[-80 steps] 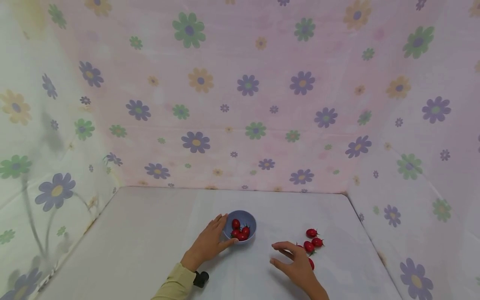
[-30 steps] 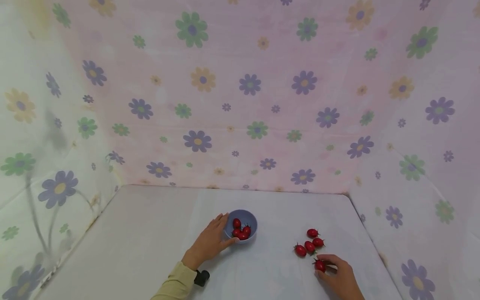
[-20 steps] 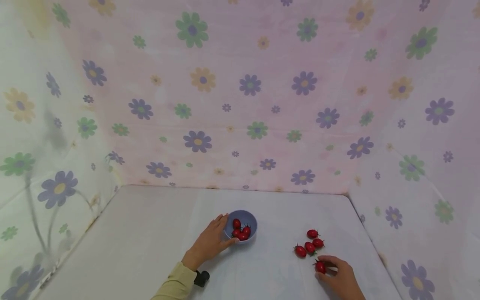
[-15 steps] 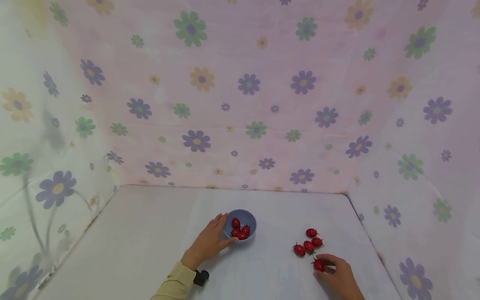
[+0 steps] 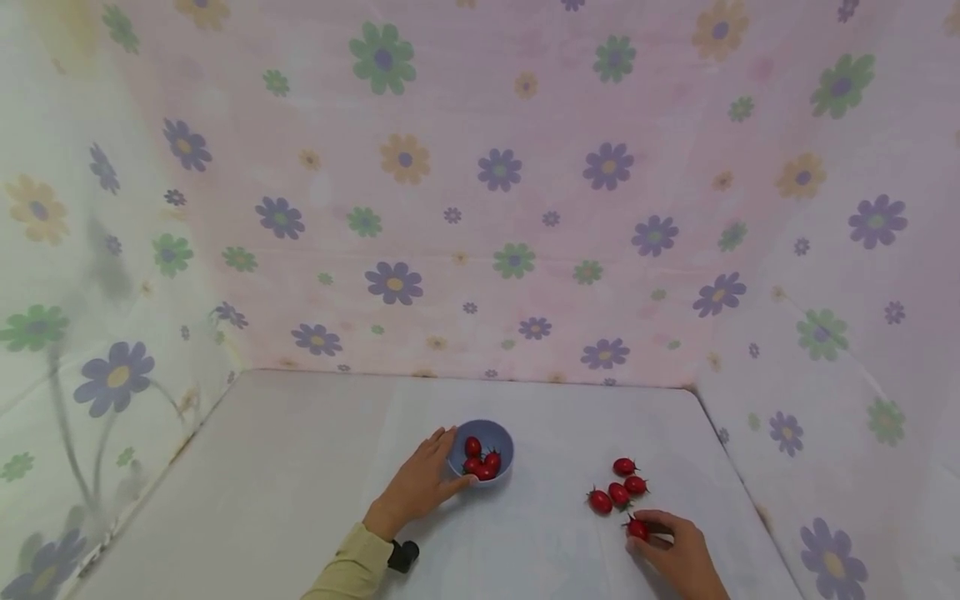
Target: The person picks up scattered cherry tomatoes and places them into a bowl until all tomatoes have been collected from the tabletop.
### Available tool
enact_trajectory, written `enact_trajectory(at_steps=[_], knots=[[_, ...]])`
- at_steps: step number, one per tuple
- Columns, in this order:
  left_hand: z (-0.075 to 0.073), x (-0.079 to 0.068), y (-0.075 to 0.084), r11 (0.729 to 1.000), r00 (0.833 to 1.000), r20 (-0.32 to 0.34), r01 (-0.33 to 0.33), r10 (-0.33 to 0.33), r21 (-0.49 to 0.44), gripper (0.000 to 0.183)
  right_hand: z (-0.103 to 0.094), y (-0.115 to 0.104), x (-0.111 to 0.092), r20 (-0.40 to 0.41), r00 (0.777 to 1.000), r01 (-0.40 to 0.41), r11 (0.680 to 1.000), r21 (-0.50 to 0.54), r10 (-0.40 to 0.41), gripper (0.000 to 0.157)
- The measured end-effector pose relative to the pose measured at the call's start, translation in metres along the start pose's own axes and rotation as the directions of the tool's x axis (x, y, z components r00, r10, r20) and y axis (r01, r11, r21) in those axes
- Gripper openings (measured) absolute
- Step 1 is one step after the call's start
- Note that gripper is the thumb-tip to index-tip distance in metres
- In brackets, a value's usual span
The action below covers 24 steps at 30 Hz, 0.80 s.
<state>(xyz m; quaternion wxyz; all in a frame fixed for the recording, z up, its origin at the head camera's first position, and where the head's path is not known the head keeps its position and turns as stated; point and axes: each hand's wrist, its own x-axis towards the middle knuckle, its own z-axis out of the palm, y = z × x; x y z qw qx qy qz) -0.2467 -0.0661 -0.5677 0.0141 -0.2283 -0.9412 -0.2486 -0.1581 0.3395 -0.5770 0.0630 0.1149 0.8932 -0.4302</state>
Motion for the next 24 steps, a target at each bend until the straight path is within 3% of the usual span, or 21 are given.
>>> enact_trajectory(at_steps=[12,24], knots=[[0.002,0.0,-0.001,1.0,1.0,0.008,0.008,-0.008,-0.003,0.095,0.003,-0.009,-0.008,-0.016,1.0,0.017,0.999,0.051,-0.017,0.047],[0.001,0.0,0.0,1.0,1.0,0.005,-0.002,0.002,-0.007,0.095,0.007,-0.021,-0.012,-0.036,0.994,0.105,0.984,0.141,-0.101,0.044]])
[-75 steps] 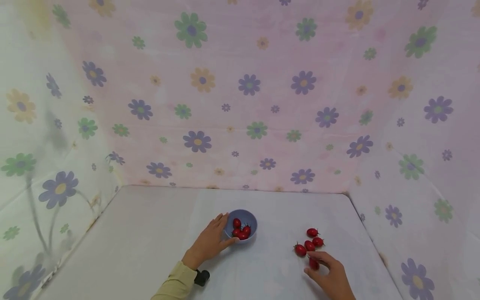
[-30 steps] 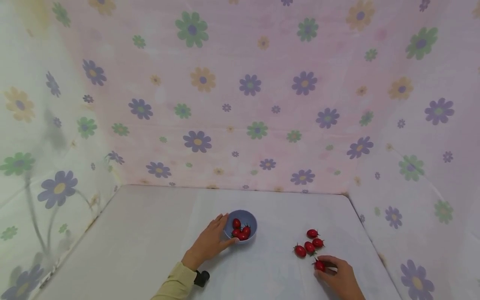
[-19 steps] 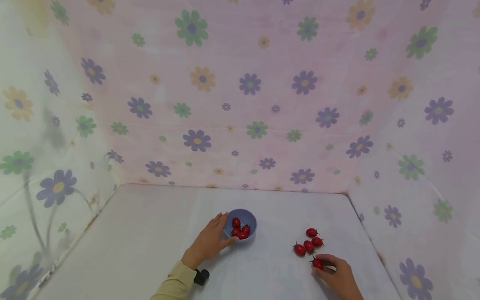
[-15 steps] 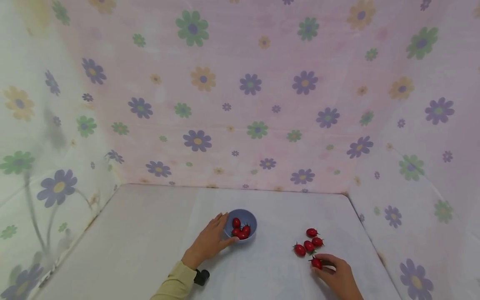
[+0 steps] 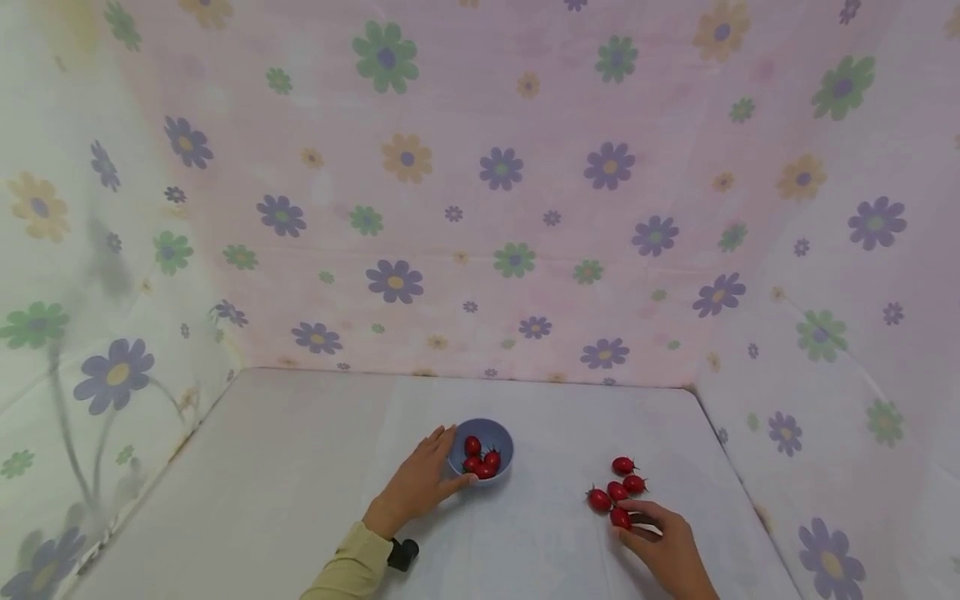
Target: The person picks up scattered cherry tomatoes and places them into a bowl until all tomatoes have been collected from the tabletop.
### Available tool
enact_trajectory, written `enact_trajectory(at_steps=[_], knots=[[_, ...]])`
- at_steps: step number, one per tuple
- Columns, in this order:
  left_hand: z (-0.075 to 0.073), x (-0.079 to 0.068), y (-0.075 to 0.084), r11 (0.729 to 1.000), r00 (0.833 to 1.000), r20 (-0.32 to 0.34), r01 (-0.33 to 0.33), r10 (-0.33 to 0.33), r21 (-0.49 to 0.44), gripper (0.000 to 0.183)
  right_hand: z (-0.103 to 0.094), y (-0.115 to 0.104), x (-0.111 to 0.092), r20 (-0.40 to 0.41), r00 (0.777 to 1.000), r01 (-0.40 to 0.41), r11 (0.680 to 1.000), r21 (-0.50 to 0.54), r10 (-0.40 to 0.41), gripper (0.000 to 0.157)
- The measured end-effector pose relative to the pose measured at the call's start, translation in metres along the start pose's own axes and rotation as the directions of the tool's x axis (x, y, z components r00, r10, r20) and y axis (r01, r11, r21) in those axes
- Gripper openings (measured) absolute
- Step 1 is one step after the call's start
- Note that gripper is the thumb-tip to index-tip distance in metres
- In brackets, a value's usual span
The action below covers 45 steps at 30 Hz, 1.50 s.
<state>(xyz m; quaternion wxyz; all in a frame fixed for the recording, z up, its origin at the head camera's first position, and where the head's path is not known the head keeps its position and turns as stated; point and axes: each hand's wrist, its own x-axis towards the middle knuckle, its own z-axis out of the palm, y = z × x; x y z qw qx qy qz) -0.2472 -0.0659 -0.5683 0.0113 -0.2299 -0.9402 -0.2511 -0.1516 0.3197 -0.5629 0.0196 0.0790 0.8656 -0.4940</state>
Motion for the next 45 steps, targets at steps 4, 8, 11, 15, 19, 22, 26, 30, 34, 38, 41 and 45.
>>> enact_trajectory(at_steps=[4,8,11,15,19,22,26,30,34,38,41,45], knots=[[-0.001,0.0,0.0,1.0,1.0,-0.009,-0.002,0.002,0.003,0.095,0.0,-0.007,0.002,0.022,0.999,0.044,0.998,0.035,-0.044,0.042],[-0.001,0.001,0.0,1.0,1.0,-0.005,0.003,-0.003,-0.001,0.096,0.002,-0.014,0.004,0.032,0.992,0.117,0.992,0.054,-0.119,0.041],[-0.001,0.001,0.0,1.0,1.0,-0.001,0.005,-0.005,-0.004,0.096,0.005,-0.017,0.006,0.027,0.984,0.174,0.982,0.075,-0.176,0.039],[-0.001,0.001,0.0,1.0,1.0,-0.007,0.001,-0.001,0.004,0.096,0.011,-0.02,0.012,0.021,0.965,0.259,0.961,0.093,-0.262,0.038],[-0.001,0.001,-0.001,1.0,1.0,-0.013,-0.004,0.004,0.009,0.096,0.018,-0.023,0.019,-0.003,0.943,0.333,0.939,0.089,-0.334,0.038],[-0.001,0.0,-0.001,1.0,1.0,-0.015,-0.004,0.004,0.003,0.096,0.025,-0.026,0.023,-0.018,0.944,0.331,0.939,0.093,-0.331,0.039],[-0.002,-0.001,0.001,1.0,1.0,-0.011,-0.002,0.002,0.0,0.096,0.036,-0.03,0.028,-0.002,0.952,0.302,0.944,0.134,-0.305,0.039],[-0.003,-0.002,0.003,1.0,1.0,-0.018,-0.012,0.012,-0.002,0.094,0.046,-0.032,0.035,0.015,0.94,0.334,0.927,0.172,-0.341,0.04],[-0.004,-0.002,0.003,1.0,1.0,-0.016,-0.007,0.007,-0.002,0.093,0.055,-0.038,0.04,0.019,0.936,0.342,0.918,0.2,-0.353,0.04],[-0.004,-0.002,0.003,1.0,1.0,-0.019,-0.007,0.008,0.004,0.093,0.065,-0.045,0.045,0.029,0.938,0.329,0.916,0.23,-0.344,0.041],[-0.003,-0.002,0.003,1.0,1.0,-0.01,-0.005,0.006,0.008,0.093,0.072,-0.05,0.048,0.025,0.932,0.346,0.907,0.24,-0.362,0.041],[-0.004,-0.002,0.003,1.0,1.0,-0.009,-0.004,0.004,0.012,0.093,0.08,-0.057,0.052,0.019,0.915,0.386,0.887,0.253,-0.403,0.04]])
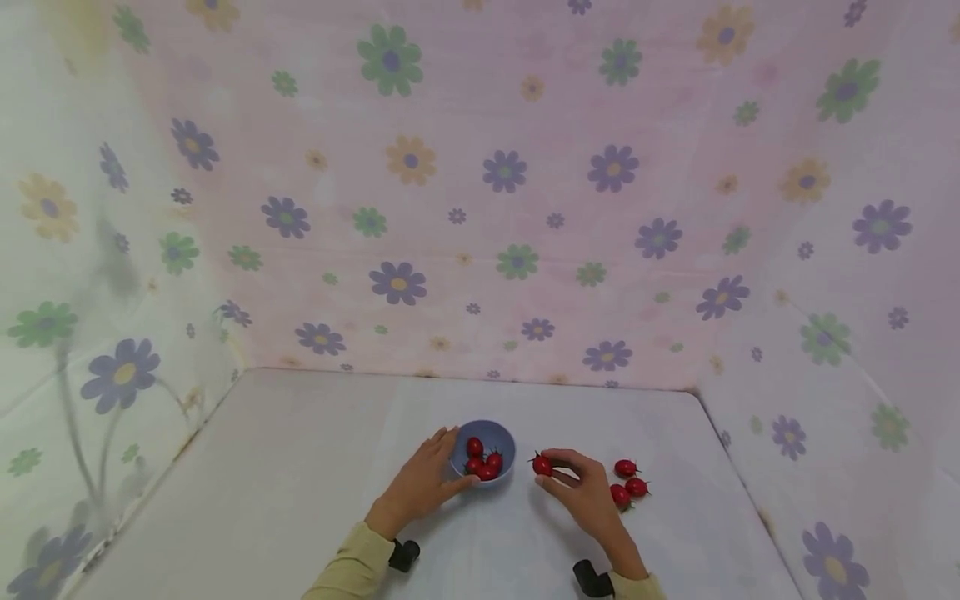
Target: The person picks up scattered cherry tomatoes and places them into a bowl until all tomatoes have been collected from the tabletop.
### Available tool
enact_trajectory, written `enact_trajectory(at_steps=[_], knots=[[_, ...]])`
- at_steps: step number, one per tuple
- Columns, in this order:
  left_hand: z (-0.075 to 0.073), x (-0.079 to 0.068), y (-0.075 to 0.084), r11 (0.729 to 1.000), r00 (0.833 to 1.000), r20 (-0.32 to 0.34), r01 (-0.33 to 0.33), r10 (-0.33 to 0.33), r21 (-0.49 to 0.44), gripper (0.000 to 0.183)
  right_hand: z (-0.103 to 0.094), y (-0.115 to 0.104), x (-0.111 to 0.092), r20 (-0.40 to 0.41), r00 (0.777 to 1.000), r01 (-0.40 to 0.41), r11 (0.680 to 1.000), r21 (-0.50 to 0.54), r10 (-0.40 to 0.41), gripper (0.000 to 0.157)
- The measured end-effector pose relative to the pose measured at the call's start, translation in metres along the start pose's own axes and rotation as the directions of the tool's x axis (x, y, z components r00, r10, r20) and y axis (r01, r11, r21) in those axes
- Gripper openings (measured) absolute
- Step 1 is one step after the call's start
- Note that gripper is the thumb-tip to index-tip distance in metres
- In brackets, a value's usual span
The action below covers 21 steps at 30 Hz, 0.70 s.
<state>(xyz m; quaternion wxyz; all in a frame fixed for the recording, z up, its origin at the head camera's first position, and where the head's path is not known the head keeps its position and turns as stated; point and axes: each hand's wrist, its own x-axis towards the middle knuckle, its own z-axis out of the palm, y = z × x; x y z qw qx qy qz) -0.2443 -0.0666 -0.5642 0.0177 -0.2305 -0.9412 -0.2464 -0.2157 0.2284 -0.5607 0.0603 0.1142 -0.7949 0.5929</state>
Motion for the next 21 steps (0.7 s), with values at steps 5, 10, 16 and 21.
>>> enact_trajectory(at_steps=[5,10,16,21], knots=[[-0.001,0.0,0.0,1.0,1.0,-0.006,0.004,-0.004,0.006,0.094,0.013,-0.004,0.013,0.023,0.997,0.073,0.996,0.046,-0.074,0.039],[0.001,0.001,-0.002,1.0,1.0,0.006,0.023,-0.023,-0.01,0.093,0.026,-0.006,0.025,0.047,0.983,0.172,0.982,0.072,-0.176,0.038],[0.003,0.001,-0.002,0.999,1.0,0.015,0.028,-0.027,-0.028,0.094,0.037,-0.005,0.036,0.047,0.977,0.202,0.975,0.092,-0.206,0.037],[0.005,0.001,-0.003,0.999,0.999,0.016,0.031,-0.031,-0.039,0.095,0.044,-0.002,0.041,0.026,0.977,0.206,0.973,0.109,-0.21,0.036]])
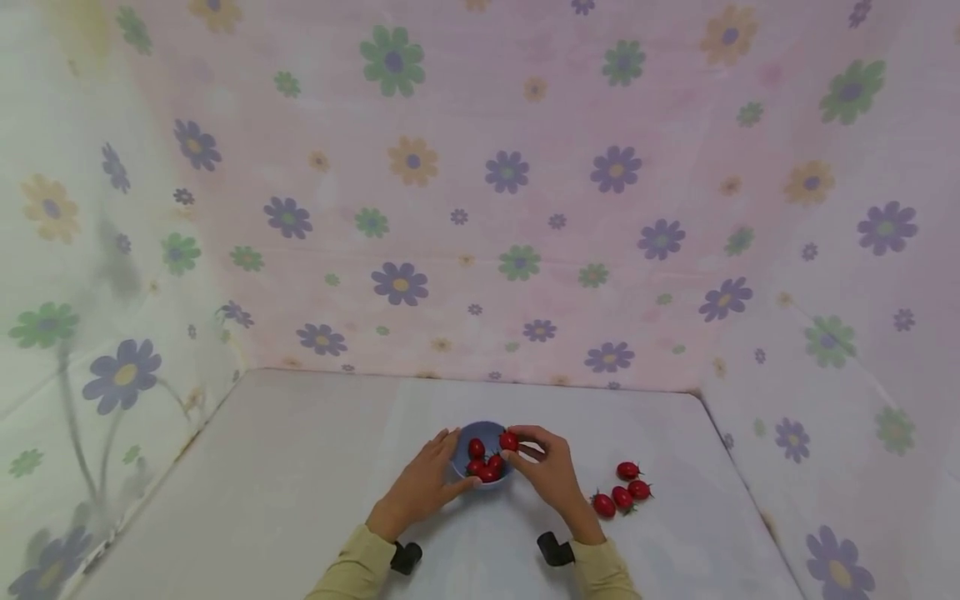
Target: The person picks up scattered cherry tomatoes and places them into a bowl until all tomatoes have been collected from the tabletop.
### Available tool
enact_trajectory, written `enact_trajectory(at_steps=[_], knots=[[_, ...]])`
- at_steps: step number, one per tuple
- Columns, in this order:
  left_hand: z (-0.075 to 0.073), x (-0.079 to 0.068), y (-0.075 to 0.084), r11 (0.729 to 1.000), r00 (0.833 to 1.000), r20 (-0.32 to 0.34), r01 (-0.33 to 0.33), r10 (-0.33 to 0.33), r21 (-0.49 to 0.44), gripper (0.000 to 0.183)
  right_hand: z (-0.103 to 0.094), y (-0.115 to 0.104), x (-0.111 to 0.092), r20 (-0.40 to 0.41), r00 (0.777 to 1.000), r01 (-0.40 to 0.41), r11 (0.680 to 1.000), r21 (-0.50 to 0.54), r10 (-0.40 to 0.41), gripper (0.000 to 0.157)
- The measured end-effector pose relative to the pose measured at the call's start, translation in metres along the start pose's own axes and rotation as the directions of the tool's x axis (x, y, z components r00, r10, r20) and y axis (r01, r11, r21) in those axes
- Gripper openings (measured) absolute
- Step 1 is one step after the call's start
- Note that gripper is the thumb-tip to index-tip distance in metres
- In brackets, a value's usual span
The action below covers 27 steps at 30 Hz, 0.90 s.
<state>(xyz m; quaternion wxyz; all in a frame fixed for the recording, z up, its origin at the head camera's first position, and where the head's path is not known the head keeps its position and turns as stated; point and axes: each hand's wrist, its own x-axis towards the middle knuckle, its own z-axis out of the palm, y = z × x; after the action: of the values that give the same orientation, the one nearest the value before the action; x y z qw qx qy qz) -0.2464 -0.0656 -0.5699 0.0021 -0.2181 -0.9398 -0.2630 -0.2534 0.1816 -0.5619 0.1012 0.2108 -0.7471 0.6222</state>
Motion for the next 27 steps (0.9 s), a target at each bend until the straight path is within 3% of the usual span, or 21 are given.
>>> enact_trajectory(at_steps=[27], knots=[[-0.0021,-0.0006,0.0033,1.0,1.0,-0.002,0.006,-0.006,0.01,0.095,0.0102,-0.004,0.0087,0.017,0.999,-0.032,0.999,-0.002,0.032,0.037]])
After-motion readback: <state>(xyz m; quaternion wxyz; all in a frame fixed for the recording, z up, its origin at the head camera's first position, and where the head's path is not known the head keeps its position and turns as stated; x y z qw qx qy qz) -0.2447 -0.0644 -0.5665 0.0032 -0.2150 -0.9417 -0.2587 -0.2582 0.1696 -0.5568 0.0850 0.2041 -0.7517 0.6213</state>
